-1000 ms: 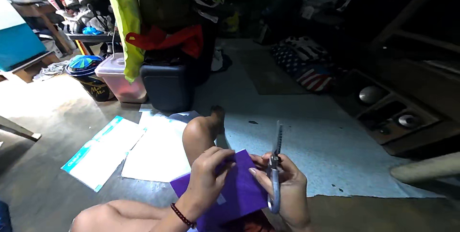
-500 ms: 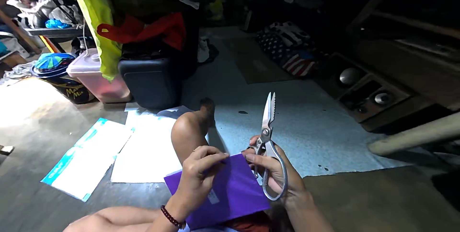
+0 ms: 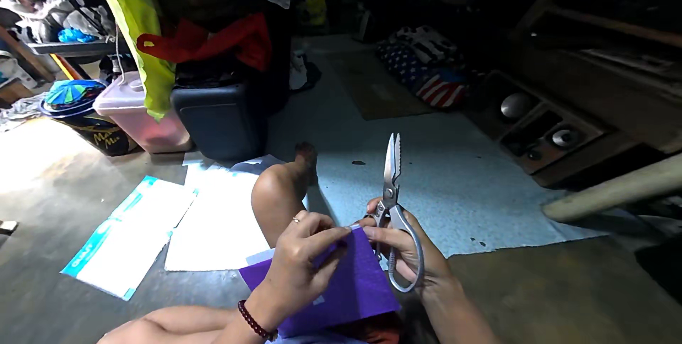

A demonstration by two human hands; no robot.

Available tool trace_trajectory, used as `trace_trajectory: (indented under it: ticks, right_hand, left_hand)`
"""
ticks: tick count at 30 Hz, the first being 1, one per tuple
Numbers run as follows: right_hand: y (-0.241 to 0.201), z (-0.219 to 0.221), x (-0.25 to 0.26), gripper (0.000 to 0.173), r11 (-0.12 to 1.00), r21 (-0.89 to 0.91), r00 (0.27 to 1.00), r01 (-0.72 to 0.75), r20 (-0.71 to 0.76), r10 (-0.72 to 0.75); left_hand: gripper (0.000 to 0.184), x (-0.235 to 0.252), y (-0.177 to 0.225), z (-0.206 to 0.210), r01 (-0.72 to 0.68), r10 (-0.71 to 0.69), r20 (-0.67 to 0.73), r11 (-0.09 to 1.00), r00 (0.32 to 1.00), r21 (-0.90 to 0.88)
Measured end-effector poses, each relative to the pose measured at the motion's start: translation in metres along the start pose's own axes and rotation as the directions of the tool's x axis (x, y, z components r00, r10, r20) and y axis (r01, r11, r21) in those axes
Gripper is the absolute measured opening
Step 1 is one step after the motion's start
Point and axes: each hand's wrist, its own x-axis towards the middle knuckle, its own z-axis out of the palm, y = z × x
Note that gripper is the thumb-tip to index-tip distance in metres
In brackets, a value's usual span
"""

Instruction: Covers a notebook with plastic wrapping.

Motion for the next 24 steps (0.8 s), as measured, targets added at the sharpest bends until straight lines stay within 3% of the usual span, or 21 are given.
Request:
trace_trajectory:
  ticks: [7,11,13,15,17,21,24]
  right_hand:
    - [0.002,0.000,0.001,0.031,0.995,-0.071,0.997,0.067,-0.028,-0.069]
    - [-0.001,-0.006,-0.002,0.027,0.946,-0.258,0.979,0.195,-0.004,-0.203]
    - [-0.003,-0.018,-0.009,0.036,0.850,-0.427,0.946,0.308,0.042,-0.322]
    - [-0.006,-0.033,-0.023,0.060,0.698,-0.612,0.912,0.372,0.100,-0.398]
    - [-0.007,-0.044,-0.043,0.072,0.587,-0.719,0.913,0.372,0.171,-0.370]
    - [-0.004,-0.045,-0.083,0.089,0.221,-0.891,0.894,0.397,0.319,-0.316]
    - [-0.001,-0.038,-0.098,0.090,0.168,-0.922,0.907,0.349,0.288,-0.306]
  left_hand:
    - [0.012,0.007,0.010,-0.002,-0.022,0.025,0.039,0.997,0.999,-0.069]
    - [0.017,0.020,0.020,-0.002,0.122,-0.111,0.233,0.992,0.966,-0.033]
    - [0.017,0.025,0.019,-0.005,0.220,-0.195,0.315,0.974,0.929,-0.046]
    - [0.020,0.027,0.017,-0.010,0.315,-0.259,0.362,0.943,0.896,-0.104]
    - [0.021,0.027,0.016,-0.013,0.387,-0.294,0.389,0.903,0.873,-0.185]
    - [0.023,0.027,0.016,-0.015,0.428,-0.316,0.399,0.874,0.861,-0.232]
    - [0.022,0.028,0.017,-0.013,0.431,-0.318,0.402,0.872,0.859,-0.231]
